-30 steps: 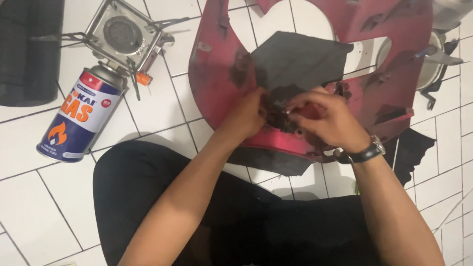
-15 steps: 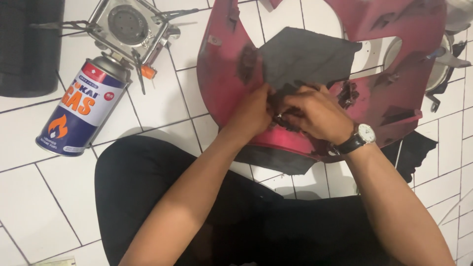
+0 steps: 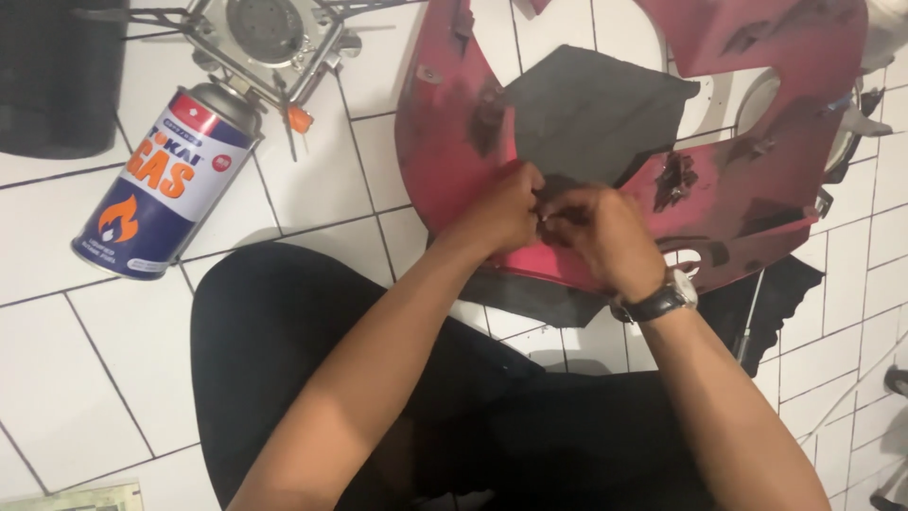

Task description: Repairing and assembling small components onto a red motorcycle fairing piece using tools on the floor.

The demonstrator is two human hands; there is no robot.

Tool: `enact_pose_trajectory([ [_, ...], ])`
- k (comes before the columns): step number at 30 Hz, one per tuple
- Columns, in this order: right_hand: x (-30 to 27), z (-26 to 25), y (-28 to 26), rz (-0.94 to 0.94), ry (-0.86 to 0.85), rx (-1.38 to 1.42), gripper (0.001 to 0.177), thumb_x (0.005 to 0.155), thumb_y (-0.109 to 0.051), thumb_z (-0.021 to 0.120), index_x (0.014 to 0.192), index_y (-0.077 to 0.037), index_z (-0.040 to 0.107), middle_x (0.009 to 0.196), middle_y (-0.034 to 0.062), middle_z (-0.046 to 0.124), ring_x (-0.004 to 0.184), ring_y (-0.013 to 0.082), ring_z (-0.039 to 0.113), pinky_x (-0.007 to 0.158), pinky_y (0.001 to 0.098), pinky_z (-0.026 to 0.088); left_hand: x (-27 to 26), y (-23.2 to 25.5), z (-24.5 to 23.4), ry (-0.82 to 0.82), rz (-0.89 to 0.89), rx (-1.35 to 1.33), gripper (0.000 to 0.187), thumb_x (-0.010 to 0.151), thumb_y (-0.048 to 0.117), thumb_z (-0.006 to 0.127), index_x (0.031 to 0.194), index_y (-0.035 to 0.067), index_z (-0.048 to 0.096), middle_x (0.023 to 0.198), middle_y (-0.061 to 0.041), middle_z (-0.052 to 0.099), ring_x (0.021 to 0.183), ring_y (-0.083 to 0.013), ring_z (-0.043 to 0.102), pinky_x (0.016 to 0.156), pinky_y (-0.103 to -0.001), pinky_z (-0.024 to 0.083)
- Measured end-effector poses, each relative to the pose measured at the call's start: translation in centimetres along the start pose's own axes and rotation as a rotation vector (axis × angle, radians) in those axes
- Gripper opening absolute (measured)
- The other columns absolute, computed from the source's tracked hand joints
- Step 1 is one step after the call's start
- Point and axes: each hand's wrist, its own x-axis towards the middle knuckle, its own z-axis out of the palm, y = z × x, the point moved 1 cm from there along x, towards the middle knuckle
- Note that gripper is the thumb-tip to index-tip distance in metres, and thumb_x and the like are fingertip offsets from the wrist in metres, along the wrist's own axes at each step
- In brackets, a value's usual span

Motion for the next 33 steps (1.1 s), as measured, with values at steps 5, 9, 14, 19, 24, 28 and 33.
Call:
enact_pose_trajectory([
  [5, 0.2, 0.1, 1.1, 0.05, 0.05, 0.018, 0.018, 0.084, -0.014, 0.077, 0.1, -0.005, 0.079, 0.092, 0.0142, 0.077, 0.08, 0.0263, 0.075, 0.072, 0.0363, 0.056, -0.8, 1.9, -0.9, 0.055, 0.016, 0.076, 0.061, 0.069, -0.001, 0.083, 0.123, -0.001, 0.054, 0.109, -0.019, 0.071, 0.103, -0.0306, 0.071, 0.085, -0.038, 0.057],
  [9, 0.5, -0.1, 0.3, 0.217, 0.0, -0.08, 0.019, 0.084, -0.017, 0.079, 0.101, -0.009, 0.081, 0.086, 0.0147, 0.076, 0.075, 0.0278, 0.076, 0.07, 0.038, 0.056, -0.5, 1.7, -0.7, 0.023, -0.053, -0.014, 0.064, 0.07, -0.005, 0.077, 0.128, -0.003, 0.05, 0.11, -0.021, 0.071, 0.098, -0.0309, 0.075, 0.08, -0.038, 0.062],
  [14, 0.2, -0.3, -0.6, 0.158, 0.056, -0.171, 0.016, 0.084, -0.019, 0.079, 0.097, -0.009, 0.081, 0.086, 0.0143, 0.077, 0.08, 0.0303, 0.075, 0.072, 0.0401, 0.056, -0.8, 2.0, -1.0, 0.066, -0.012, 0.017, 0.064, 0.067, -0.007, 0.08, 0.125, -0.005, 0.052, 0.107, -0.023, 0.071, 0.096, -0.0309, 0.075, 0.078, -0.038, 0.061],
  [19, 0.4, -0.2, -0.3, 0.167, 0.042, -0.227, 0.019, 0.084, -0.023, 0.079, 0.094, -0.008, 0.08, 0.084, 0.0156, 0.075, 0.081, 0.0343, 0.073, 0.072, 0.0445, 0.055, -0.9, 2.1, -1.0, 0.063, -0.028, -0.022, 0.058, 0.071, -0.008, 0.076, 0.124, -0.005, 0.052, 0.106, -0.021, 0.069, 0.091, -0.031, 0.076, 0.073, -0.039, 0.064],
  [24, 0.7, -0.2, -0.4, 0.16, 0.002, -0.301, 0.025, 0.084, -0.033, 0.08, 0.091, -0.009, 0.079, 0.082, 0.0158, 0.074, 0.08, 0.0359, 0.072, 0.072, 0.0469, 0.054, -0.8, 1.8, -0.8, 0.064, -0.024, -0.039, 0.056, 0.073, -0.007, 0.074, 0.124, -0.006, 0.051, 0.098, -0.02, 0.069, 0.086, -0.0309, 0.076, 0.071, -0.039, 0.063],
  [28, 0.5, 0.3, 0.0, -0.088, 0.043, -0.491, 0.02, 0.085, -0.031, 0.078, 0.095, -0.014, 0.08, 0.086, 0.0121, 0.073, 0.078, 0.0346, 0.07, 0.081, 0.0534, 0.047, -0.2, 1.0, -0.3, 0.071, -0.023, -0.05, 0.053, 0.078, -0.005, 0.072, 0.126, -0.004, 0.05, 0.091, -0.018, 0.071, 0.083, -0.0283, 0.076, 0.07, -0.039, 0.061],
  [33, -0.2, 1.6, 0.2, -0.15, 0.15, -0.602, 0.022, 0.091, -0.032, 0.073, 0.103, -0.014, 0.075, 0.095, 0.0086, 0.072, 0.086, 0.0297, 0.068, 0.089, 0.0555, 0.041, 2.5, -3.6, 1.4, 0.1, 0.134, 0.05, 0.057, 0.073, -0.007, 0.075, 0.123, -0.004, 0.049, 0.092, -0.022, 0.069, 0.085, -0.03, 0.071, 0.072, -0.04, 0.057],
])
